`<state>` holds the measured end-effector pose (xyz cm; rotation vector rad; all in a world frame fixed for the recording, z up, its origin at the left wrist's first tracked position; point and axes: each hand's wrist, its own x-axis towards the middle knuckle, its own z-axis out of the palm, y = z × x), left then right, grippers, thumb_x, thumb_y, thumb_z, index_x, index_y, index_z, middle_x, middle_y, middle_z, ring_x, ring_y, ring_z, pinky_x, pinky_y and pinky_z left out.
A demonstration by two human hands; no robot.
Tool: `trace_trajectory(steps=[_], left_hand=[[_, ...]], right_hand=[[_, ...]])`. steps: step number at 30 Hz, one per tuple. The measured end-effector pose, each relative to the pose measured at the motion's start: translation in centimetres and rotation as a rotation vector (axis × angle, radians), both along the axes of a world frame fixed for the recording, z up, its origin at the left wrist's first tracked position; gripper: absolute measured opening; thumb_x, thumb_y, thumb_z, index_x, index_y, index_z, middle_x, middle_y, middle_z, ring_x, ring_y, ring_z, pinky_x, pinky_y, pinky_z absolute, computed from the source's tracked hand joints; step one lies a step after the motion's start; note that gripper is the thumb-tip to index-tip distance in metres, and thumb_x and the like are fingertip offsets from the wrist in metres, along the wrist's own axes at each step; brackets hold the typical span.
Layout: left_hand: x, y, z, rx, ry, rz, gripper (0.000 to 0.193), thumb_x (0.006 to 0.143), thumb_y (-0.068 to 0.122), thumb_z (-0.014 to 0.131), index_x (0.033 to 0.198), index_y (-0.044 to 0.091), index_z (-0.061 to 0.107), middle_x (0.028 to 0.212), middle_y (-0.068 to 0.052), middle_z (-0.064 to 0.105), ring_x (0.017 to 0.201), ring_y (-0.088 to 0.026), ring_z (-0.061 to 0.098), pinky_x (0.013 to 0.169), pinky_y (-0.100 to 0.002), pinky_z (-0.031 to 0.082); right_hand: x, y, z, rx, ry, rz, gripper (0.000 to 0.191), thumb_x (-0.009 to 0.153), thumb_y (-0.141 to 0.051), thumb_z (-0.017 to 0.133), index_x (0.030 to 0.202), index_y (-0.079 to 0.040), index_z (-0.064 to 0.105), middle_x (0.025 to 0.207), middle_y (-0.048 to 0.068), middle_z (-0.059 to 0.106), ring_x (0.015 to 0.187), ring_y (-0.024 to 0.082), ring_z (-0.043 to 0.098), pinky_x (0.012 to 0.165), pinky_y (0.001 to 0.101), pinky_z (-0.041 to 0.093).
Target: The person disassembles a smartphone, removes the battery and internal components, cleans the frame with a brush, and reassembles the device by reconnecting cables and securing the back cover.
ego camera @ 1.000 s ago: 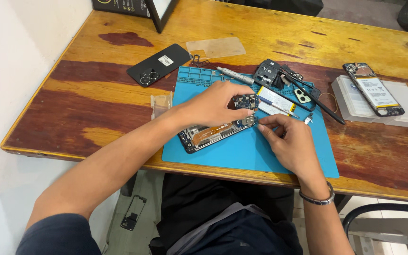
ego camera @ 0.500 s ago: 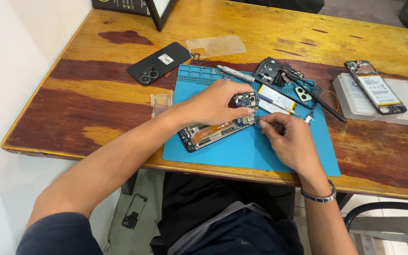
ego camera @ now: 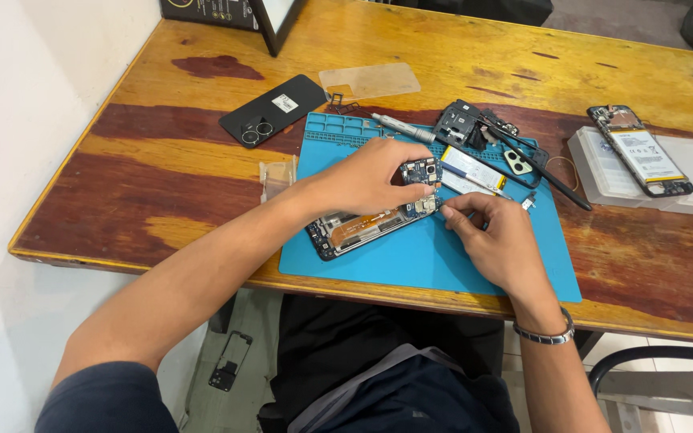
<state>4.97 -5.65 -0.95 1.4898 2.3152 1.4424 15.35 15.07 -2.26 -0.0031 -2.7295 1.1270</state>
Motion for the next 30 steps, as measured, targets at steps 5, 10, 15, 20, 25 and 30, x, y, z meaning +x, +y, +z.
trace_trajectory(steps=[5, 10, 15, 20, 25, 30], left_hand=[[0.08, 0.03, 0.11, -0.023, -0.044, 0.012, 0.026, 0.090, 0.024, 0.074, 0.105, 0.004, 0.069, 0.079, -0.013, 0.073, 0.070, -0.021, 0.072, 0.063, -0.035, 0.054], [0.03, 0.01, 0.15, -0.029, -0.025, 0.013, 0.027, 0.090, 0.024, 0.075, 0.106, 0.004, 0.069, 0.079, -0.013, 0.073, 0.070, -0.021, 0.072, 0.063, -0.035, 0.054], [-0.04, 0.10, -0.03, 0.016, 0.023, 0.002, 0.027, 0.090, 0.025, 0.076, 0.106, 0.003, 0.069, 0.083, -0.014, 0.073, 0.073, -0.020, 0.072, 0.065, -0.034, 0.054], [-0.15, 0.18, -0.30, -0.009, -0.097, 0.002, 0.024, 0.092, 0.023, 0.075, 0.104, 0.003, 0.070, 0.081, -0.011, 0.073, 0.071, -0.016, 0.070, 0.064, -0.032, 0.054], [-0.12, 0.47, -0.32, 0.030, -0.120, -0.018, 0.023, 0.091, 0.020, 0.077, 0.104, 0.002, 0.071, 0.083, -0.007, 0.075, 0.073, -0.012, 0.070, 0.064, -0.031, 0.055], [0.24, 0.54, -0.11, -0.016, -0.191, 0.017, 0.021, 0.091, 0.020, 0.076, 0.102, 0.002, 0.071, 0.078, -0.007, 0.074, 0.066, -0.012, 0.069, 0.059, -0.032, 0.053]], right_hand=[[-0.01, 0.21, -0.13, -0.013, 0.005, 0.005, 0.017, 0.093, -0.017, 0.072, 0.097, -0.002, 0.078, 0.071, 0.003, 0.073, 0.059, 0.007, 0.056, 0.053, 0.0269, 0.046], [0.06, 0.09, 0.03, -0.003, 0.020, 0.009, 0.018, 0.093, -0.019, 0.073, 0.095, -0.001, 0.077, 0.071, 0.003, 0.073, 0.060, 0.006, 0.058, 0.053, 0.0267, 0.047], [0.01, -0.10, 0.16, 0.048, 0.027, -0.011, 0.017, 0.090, -0.018, 0.075, 0.093, -0.001, 0.077, 0.069, 0.003, 0.073, 0.058, 0.008, 0.059, 0.053, 0.0281, 0.048], [0.07, 0.08, -0.03, 0.004, 0.029, 0.002, 0.016, 0.092, -0.018, 0.074, 0.092, -0.002, 0.076, 0.071, 0.003, 0.072, 0.060, 0.009, 0.058, 0.053, 0.0278, 0.046], [0.26, 0.34, -0.13, -0.086, 0.029, 0.039, 0.015, 0.093, -0.018, 0.073, 0.092, -0.003, 0.075, 0.073, 0.001, 0.071, 0.065, 0.006, 0.058, 0.057, 0.0258, 0.045], [0.36, 0.24, 0.14, -0.048, -0.001, 0.007, 0.015, 0.094, -0.018, 0.072, 0.091, -0.004, 0.076, 0.073, -0.001, 0.071, 0.064, 0.005, 0.056, 0.056, 0.0262, 0.044]])
